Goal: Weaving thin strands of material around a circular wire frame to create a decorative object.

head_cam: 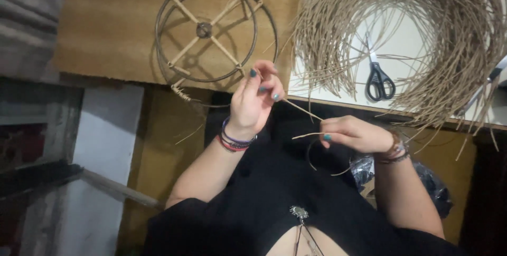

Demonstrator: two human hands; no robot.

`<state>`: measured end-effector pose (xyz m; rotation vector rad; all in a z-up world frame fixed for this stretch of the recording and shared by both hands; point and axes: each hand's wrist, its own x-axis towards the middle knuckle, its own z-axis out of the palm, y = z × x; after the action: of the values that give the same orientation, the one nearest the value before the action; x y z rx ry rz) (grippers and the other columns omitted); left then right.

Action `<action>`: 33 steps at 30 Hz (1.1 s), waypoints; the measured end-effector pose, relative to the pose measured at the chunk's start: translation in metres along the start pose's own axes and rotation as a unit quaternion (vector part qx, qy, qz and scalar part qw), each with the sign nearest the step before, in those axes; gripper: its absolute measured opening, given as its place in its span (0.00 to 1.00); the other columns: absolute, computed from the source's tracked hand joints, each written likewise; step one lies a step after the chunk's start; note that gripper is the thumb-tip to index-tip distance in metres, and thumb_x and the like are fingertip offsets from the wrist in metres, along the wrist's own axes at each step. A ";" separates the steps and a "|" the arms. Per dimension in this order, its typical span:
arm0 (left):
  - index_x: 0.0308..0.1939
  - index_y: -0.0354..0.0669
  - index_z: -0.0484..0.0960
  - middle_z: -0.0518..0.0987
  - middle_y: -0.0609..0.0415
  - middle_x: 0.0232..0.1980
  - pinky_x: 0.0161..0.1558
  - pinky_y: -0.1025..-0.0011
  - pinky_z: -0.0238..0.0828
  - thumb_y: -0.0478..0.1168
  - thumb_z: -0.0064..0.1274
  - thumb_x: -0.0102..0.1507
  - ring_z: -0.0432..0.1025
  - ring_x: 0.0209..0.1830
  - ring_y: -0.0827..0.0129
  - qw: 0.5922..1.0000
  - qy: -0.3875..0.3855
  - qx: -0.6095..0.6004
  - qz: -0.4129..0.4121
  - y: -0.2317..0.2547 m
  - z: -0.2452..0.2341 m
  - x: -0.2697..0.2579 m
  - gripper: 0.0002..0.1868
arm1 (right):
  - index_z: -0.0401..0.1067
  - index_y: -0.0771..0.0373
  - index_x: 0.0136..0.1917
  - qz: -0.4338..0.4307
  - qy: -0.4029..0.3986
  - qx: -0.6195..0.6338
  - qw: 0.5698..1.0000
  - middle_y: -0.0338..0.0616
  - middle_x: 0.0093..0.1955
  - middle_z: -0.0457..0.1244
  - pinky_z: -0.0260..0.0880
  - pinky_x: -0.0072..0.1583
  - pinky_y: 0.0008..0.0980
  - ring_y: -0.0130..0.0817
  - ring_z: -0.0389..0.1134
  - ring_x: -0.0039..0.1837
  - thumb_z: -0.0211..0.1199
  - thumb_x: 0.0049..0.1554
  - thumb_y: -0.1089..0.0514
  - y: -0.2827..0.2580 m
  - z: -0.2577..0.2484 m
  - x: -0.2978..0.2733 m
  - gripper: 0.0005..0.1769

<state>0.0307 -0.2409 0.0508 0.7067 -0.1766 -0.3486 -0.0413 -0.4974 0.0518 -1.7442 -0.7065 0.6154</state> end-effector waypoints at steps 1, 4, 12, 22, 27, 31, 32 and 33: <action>0.54 0.40 0.70 0.53 0.64 0.33 0.36 0.75 0.63 0.52 0.30 0.77 0.61 0.28 0.74 1.000 0.002 0.001 0.003 0.002 -0.002 -0.003 0.20 | 0.77 0.65 0.45 -0.002 -0.003 0.000 1.000 0.52 0.39 0.68 0.71 0.45 0.51 0.48 0.71 0.41 0.48 0.67 0.55 0.002 0.004 0.001 0.19; 0.53 0.39 0.72 0.48 0.67 0.33 0.26 0.83 0.50 0.55 0.30 0.76 0.51 0.21 0.82 0.996 0.034 0.047 0.062 0.013 -0.006 -0.015 0.23 | 0.76 0.61 0.44 -0.049 0.096 -0.016 0.994 0.57 0.59 0.66 0.65 0.60 0.55 0.52 0.69 0.59 0.45 0.69 0.46 0.006 0.014 0.004 0.25; 0.57 0.35 0.82 0.84 0.40 0.53 0.60 0.61 0.76 0.44 0.47 0.73 0.79 0.56 0.59 0.986 0.114 0.121 0.019 0.014 -0.003 -0.058 0.17 | 0.78 0.56 0.52 0.057 0.368 -0.101 0.923 0.48 0.42 0.68 0.68 0.51 0.40 0.44 0.70 0.45 0.48 0.69 0.55 -0.030 0.068 0.046 0.16; 0.60 0.31 0.80 0.81 0.33 0.56 0.69 0.58 0.67 0.42 0.44 0.75 0.74 0.63 0.51 0.986 0.089 0.137 0.040 0.019 0.016 -0.073 0.18 | 0.72 0.56 0.40 0.045 0.319 -0.118 0.939 0.42 0.27 0.61 0.64 0.37 0.35 0.40 0.63 0.30 0.45 0.69 0.51 -0.038 0.103 0.087 0.21; 0.46 0.36 0.80 0.84 0.37 0.48 0.59 0.56 0.77 0.41 0.39 0.76 0.79 0.54 0.50 0.988 0.135 0.053 0.057 -0.002 -0.004 -0.062 0.15 | 0.77 0.58 0.44 0.061 0.282 -0.067 0.955 0.50 0.35 0.69 0.70 0.46 0.44 0.48 0.71 0.39 0.51 0.67 0.54 -0.011 0.098 0.076 0.15; 0.47 0.45 0.79 0.85 0.43 0.50 0.55 0.58 0.81 0.42 0.38 0.76 0.79 0.54 0.55 0.979 0.161 -0.042 0.119 0.045 -0.047 -0.035 0.12 | 0.77 0.60 0.51 0.084 0.274 -0.054 0.957 0.54 0.44 0.70 0.68 0.54 0.48 0.47 0.70 0.47 0.52 0.66 0.56 0.018 0.068 0.043 0.13; 0.47 0.47 0.78 0.85 0.46 0.51 0.57 0.57 0.80 0.42 0.37 0.75 0.79 0.55 0.56 0.975 0.167 -0.057 0.138 0.057 -0.059 -0.031 0.12 | 0.77 0.61 0.50 0.105 0.271 0.013 0.957 0.42 0.34 0.62 0.62 0.45 0.34 0.33 0.63 0.39 0.50 0.67 0.56 0.014 0.060 0.036 0.15; 0.48 0.49 0.77 0.85 0.49 0.52 0.59 0.56 0.79 0.43 0.37 0.75 0.79 0.57 0.58 0.970 0.174 -0.072 0.157 0.070 -0.072 -0.029 0.12 | 0.77 0.61 0.50 0.126 0.264 0.080 0.953 0.30 0.24 0.55 0.56 0.37 0.20 0.20 0.55 0.31 0.48 0.68 0.55 0.011 0.053 0.030 0.17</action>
<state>0.0412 -0.1373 0.0417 0.5735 0.0703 0.0677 -0.0567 -0.4435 0.0256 -1.7504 -0.0586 0.3344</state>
